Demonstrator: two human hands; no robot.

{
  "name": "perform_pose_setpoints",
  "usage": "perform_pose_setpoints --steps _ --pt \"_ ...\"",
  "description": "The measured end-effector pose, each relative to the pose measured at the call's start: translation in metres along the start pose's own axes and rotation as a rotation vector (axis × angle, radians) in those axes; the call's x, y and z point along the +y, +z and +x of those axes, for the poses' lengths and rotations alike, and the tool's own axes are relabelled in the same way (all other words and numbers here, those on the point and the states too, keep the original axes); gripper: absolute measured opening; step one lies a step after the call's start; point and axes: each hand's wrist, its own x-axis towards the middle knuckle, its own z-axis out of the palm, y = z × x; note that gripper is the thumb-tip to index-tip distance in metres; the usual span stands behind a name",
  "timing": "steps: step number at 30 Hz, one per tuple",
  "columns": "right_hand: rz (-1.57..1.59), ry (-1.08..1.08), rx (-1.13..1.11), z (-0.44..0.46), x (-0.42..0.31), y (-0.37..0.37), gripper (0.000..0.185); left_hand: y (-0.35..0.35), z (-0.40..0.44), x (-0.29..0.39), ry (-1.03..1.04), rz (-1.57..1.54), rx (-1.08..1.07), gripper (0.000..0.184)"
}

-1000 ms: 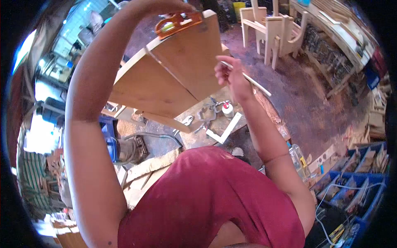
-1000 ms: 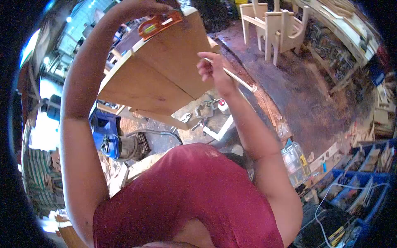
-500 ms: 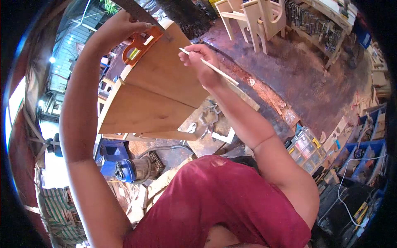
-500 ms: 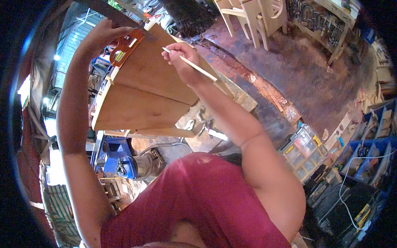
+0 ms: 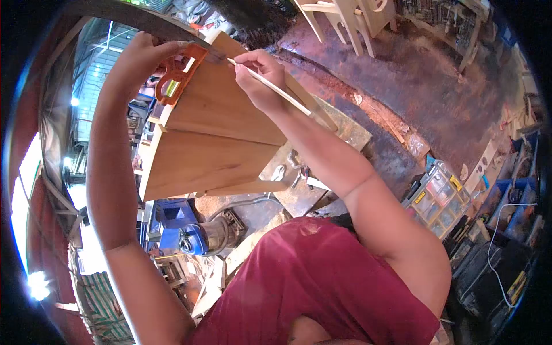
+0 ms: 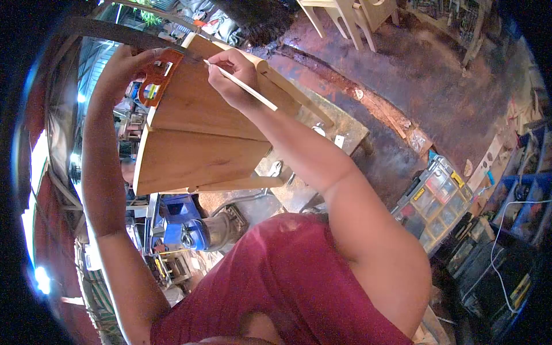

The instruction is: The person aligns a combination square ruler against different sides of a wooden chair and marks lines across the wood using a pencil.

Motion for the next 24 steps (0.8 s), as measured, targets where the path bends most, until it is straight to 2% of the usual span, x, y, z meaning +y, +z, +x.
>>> perform_pose_setpoints --steps 6,11,15,17,24 --pt "-0.003 0.009 0.071 0.0000 0.0032 0.0086 0.009 -0.0043 0.0008 0.0034 -0.077 0.057 -0.035 0.031" --pt "0.002 0.024 0.084 -0.0009 -0.0002 0.0098 0.008 0.0024 -0.0023 0.0007 -0.012 -0.044 0.013 0.039" --pt "-0.019 -0.014 0.060 0.0003 0.0005 0.0086 0.008 0.0003 -0.0012 0.0035 -0.061 -0.011 -0.016 0.033" --pt "-0.009 -0.004 0.058 0.0006 -0.0016 0.0098 0.008 0.0002 -0.0029 0.0035 -0.013 0.028 0.000 0.043" --pt "-0.078 0.013 0.040 -0.0022 -0.0010 0.0085 0.009 -0.0015 0.0008 -0.0032 -0.015 0.010 0.012 0.043"
